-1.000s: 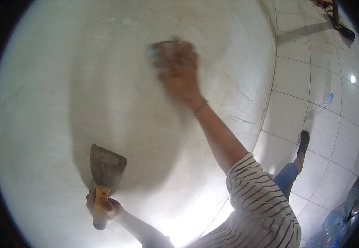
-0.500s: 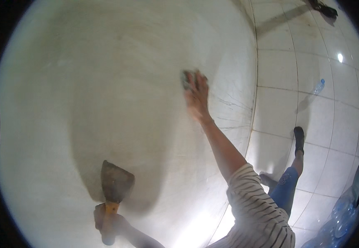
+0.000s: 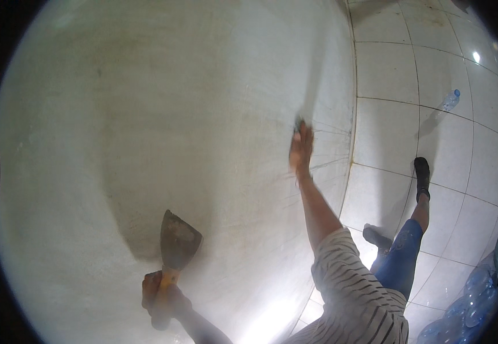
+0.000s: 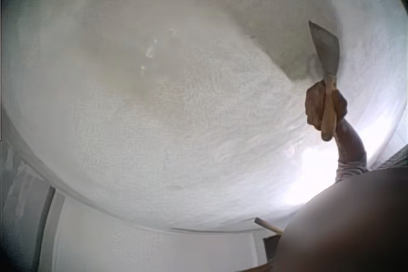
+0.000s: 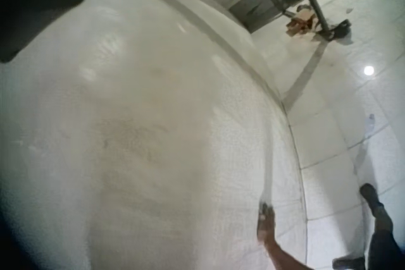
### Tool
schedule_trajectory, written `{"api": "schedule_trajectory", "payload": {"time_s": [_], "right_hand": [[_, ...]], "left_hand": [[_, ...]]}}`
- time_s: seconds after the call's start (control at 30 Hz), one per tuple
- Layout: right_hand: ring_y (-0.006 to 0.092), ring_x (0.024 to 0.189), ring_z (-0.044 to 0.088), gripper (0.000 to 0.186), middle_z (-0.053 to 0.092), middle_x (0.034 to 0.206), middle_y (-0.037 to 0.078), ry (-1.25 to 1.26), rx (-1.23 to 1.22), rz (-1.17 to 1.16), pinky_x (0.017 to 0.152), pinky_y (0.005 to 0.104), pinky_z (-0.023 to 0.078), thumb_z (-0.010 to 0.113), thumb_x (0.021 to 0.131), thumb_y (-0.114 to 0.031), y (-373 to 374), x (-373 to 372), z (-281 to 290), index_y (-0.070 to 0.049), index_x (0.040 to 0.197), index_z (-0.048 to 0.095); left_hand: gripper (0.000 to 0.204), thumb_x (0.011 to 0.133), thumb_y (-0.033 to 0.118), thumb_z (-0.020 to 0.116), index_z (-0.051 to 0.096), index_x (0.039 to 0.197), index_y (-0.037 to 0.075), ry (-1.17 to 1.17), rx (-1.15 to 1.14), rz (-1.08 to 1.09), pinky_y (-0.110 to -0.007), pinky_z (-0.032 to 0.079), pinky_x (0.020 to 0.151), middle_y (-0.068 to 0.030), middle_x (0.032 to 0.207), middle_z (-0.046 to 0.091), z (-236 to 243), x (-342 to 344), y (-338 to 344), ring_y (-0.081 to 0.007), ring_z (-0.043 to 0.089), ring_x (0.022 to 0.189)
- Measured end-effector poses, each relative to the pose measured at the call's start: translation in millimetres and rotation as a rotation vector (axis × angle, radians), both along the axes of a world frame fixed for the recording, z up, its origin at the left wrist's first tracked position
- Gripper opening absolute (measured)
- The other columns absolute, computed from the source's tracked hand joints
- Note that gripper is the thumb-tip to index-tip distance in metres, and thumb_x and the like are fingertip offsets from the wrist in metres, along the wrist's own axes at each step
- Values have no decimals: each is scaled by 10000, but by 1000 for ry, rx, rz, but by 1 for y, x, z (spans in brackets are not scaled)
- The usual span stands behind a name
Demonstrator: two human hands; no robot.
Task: Patching and sanding a wall to prepare the surface for renovation or painting.
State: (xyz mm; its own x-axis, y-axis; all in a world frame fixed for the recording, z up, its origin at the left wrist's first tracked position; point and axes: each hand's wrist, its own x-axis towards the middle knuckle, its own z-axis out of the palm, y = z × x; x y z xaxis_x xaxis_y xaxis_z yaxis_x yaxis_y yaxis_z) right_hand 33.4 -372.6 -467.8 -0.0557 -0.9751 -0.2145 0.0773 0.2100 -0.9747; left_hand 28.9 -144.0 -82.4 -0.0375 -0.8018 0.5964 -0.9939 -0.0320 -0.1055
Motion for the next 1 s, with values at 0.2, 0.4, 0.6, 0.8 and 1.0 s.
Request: {"api": "schedule_trajectory", "payload": {"time_s": [0.2,0.4,0.6,0.8,1.0], "right_hand": [[271,1405,84,660,140,1513,133,13,-790,190,1122,458,71,155,958,-515,61,1,184,-63,1433,236],[387,1360,168,545,173,1474,223,-8,-313,53,1071,560,176,351,946,-349,-34,-10,2,-57,1399,273],[441,1372,38,706,25,1509,205,13,-29,181,1089,558,70,266,945,-495,109,27,37,-38,1452,87],[447,1370,9,690,31,1512,193,66,-65,210,1108,524,54,227,958,-478,2,2,23,-20,1446,58],[400,1385,-32,745,-9,1510,203,69,-64,190,1105,528,24,252,940,-512,77,15,27,-24,1447,5]], "left_hand": [[218,806,159,604,564,870,-46,3,139,70,-292,445,405,-122,605,574,-13,4,-15,-229,548,474],[116,683,129,643,632,667,15,-24,185,1219,-295,380,456,-43,620,610,-93,3,-26,-139,533,544],[215,644,333,717,696,718,133,201,125,177,-322,423,462,-45,676,661,-89,-18,-41,-174,592,562],[196,685,277,695,684,723,85,334,98,118,-320,460,491,-57,704,671,-92,-14,-40,-186,620,601],[196,746,190,620,633,704,-1,295,93,118,-316,458,490,-96,692,648,-91,-11,-49,-194,593,583]]}}
